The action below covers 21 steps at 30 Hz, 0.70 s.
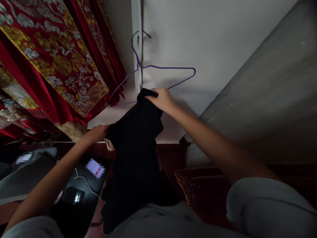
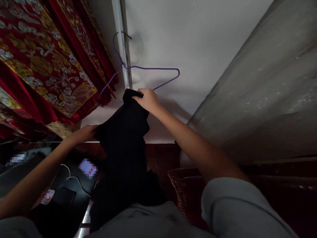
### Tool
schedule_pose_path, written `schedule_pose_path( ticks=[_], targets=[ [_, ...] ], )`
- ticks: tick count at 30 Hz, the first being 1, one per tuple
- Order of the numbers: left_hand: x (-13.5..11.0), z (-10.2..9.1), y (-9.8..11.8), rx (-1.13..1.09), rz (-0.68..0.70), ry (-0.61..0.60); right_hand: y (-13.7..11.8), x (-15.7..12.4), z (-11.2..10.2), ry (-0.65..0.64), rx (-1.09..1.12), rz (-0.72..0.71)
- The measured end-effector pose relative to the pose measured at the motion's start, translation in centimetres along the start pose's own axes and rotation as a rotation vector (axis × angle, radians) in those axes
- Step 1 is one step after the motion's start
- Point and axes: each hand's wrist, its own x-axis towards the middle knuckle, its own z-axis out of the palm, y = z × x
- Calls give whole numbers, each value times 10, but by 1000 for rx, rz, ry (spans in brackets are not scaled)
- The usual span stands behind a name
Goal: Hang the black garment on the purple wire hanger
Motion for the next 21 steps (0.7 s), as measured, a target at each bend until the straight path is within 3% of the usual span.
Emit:
schedule_pose_path(
  ticks=[3, 5, 10, 13, 15, 17, 19, 21],
  targets=[
    [6, -6, -12, 106, -72, 89, -1, -10, -22, -17, -92, -8],
    [10, -15, -9, 76, -5, 179, -4, -13, -32, -30, -133, 7],
    [26, -44, 30, -138, 273, 453, -12, -24, -44, -124, -47, -19],
    [51, -58, 55, -254, 390, 617, -20, -34, -45, -196, 82, -53],
    [72, -66, 66, -297, 463, 660, -25, -38, -48, -213, 112, -112],
    [91, -74, 71, -295, 495, 672, -23, -38, -57, -127, 121, -181],
    [102, -81, 69, -285, 485, 698, -13, -35, -74, 103, 124, -192],
    [104, -87, 61, -275, 459, 744, 5, -31, -95, 333, 127, -114]
  ],
)
